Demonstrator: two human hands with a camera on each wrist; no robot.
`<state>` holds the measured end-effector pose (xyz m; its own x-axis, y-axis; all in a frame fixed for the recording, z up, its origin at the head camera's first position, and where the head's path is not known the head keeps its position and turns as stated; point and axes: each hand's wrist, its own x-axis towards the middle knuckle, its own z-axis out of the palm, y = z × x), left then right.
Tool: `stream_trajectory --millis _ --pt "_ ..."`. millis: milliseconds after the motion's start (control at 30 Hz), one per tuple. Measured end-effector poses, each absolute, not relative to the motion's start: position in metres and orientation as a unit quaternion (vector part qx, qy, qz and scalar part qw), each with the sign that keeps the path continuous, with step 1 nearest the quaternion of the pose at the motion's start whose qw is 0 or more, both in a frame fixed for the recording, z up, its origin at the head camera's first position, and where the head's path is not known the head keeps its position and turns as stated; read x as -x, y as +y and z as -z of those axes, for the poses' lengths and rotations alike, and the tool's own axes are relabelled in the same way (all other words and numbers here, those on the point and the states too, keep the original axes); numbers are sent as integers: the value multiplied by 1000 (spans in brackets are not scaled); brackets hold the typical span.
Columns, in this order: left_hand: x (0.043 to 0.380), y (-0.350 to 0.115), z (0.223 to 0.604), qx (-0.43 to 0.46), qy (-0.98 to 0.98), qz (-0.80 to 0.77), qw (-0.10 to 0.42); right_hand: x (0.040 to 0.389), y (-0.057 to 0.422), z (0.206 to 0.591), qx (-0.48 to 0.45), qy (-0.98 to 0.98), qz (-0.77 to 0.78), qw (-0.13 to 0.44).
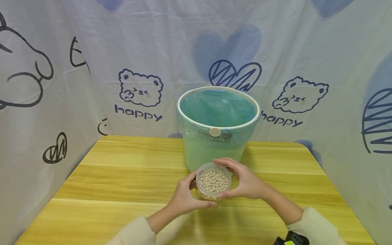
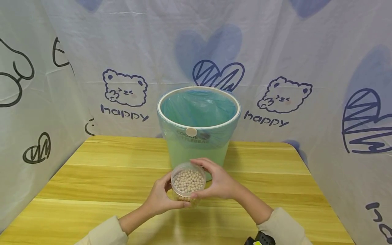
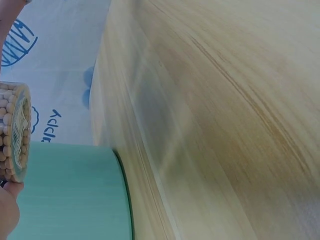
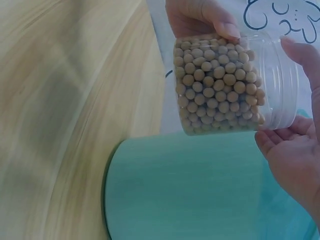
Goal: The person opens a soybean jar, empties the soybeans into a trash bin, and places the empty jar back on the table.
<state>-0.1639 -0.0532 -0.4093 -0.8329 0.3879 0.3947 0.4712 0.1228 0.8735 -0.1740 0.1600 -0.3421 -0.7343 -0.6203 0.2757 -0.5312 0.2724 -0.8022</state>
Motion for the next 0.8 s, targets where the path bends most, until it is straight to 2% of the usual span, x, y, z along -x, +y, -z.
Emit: stream_trajectory --millis 133,367,800 --pt "164 -53 410 283 -749 597 36 171 158 343 347 820 455 28" --pt "164 -52 411 268 -755 596 55 158 143 349 291 863 402 -92" --pt "165 -50 413 276 -747 600 78 148 126 348 230 882 391 -131"
